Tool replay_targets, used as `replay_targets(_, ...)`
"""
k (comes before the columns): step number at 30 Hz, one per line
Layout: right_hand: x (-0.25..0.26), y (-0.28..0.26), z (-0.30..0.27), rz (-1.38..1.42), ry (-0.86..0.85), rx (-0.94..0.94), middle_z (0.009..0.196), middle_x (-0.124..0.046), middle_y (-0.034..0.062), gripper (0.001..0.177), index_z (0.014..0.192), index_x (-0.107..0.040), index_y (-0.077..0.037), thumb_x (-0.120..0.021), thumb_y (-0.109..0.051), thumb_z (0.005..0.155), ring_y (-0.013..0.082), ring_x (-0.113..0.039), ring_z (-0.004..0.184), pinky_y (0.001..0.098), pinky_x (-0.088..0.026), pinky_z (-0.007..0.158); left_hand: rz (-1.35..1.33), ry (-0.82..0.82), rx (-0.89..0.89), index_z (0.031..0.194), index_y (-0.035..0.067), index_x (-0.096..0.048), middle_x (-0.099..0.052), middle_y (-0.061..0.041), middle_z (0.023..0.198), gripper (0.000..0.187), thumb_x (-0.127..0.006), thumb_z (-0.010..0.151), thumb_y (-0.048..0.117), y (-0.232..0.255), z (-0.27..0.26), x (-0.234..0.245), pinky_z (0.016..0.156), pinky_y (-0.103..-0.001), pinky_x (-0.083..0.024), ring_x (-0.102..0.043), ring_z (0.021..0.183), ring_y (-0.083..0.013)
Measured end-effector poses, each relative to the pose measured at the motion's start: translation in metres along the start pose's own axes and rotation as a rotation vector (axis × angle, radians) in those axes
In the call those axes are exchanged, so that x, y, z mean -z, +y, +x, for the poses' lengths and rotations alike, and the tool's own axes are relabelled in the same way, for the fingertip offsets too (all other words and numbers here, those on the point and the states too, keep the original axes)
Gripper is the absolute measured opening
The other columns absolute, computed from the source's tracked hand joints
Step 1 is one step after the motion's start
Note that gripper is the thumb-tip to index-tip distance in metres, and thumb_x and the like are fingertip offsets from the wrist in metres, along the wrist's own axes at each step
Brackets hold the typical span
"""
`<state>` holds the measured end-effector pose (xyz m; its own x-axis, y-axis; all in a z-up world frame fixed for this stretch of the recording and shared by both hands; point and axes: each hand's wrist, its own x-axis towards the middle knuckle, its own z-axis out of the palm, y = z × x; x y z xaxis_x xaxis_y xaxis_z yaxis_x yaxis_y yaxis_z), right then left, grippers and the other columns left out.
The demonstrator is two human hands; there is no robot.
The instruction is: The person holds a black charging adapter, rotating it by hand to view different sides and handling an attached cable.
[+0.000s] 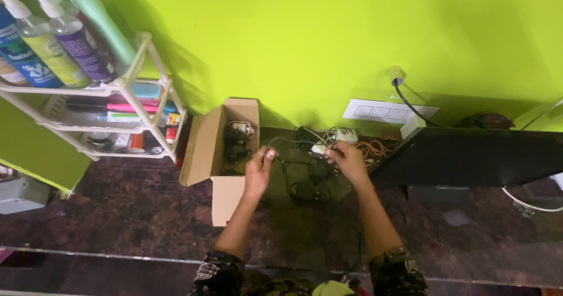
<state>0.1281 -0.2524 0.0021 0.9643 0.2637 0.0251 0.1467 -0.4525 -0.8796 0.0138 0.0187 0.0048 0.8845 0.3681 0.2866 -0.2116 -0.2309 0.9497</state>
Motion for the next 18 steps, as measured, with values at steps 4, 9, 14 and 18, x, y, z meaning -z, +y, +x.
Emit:
replay_targets(4, -0.001, 0.008, 0.002, -0.193, 0.002, -0.016, 0.09, -0.078, -0.0004, 0.014, 0.101, -0.073, -0.008, -0.07, -0.021, 0.097, 0.0112, -0.076, 0.077, 0.0283, -0.057, 0.068, 0.0, -0.028, 0.117, 0.099, 0.006, -0.07, -0.053, -0.006, 0.066, 0.032, -0.055, 0.107, 0.033, 0.004, 0.001, 0.001, 0.056, -0.029, -0.039, -0.044, 0.06, -0.0107)
replay_targets(9, -0.004, -0.02, -0.014, -0.076, 0.065, 0.296, 0.121, -0.073, 0.0088, 0.04, 0.12, -0.066, -0.008, -0.08, -0.023, 0.086, 0.0225, -0.071, 0.107, 0.0349, -0.056, 0.094, -0.117, -0.071, 0.133, 0.097, 0.006, -0.069, -0.056, -0.001, 0.071, 0.034, -0.056, 0.105, 0.036, 0.001, -0.001, -0.003, 0.054, -0.028, -0.04, -0.044, 0.059, -0.0086)
replay_targets(14, -0.016, -0.083, -0.041, -0.083, -0.03, 0.379, 0.13, -0.07, 0.0095, 0.041, 0.128, -0.066, -0.01, -0.073, -0.028, 0.092, 0.0251, -0.067, 0.119, 0.0361, -0.053, 0.099, 0.026, -0.138, 0.15, 0.1, 0.007, -0.071, -0.053, -0.007, 0.068, 0.037, -0.055, 0.107, 0.039, -0.011, -0.003, -0.008, 0.056, -0.028, -0.04, -0.044, 0.061, -0.0107)
replay_targets(18, -0.027, -0.119, -0.056, -0.16, -0.024, 0.596, 0.128, -0.071, 0.0135, 0.036, 0.13, -0.067, -0.007, -0.067, -0.023, 0.098, 0.0282, -0.066, 0.118, 0.0398, -0.05, 0.1, -0.158, -0.265, -0.026, 0.103, 0.005, -0.07, -0.068, -0.002, 0.087, 0.038, -0.054, 0.109, 0.04, -0.011, -0.006, -0.015, 0.074, -0.023, -0.049, -0.058, 0.081, -0.0066)
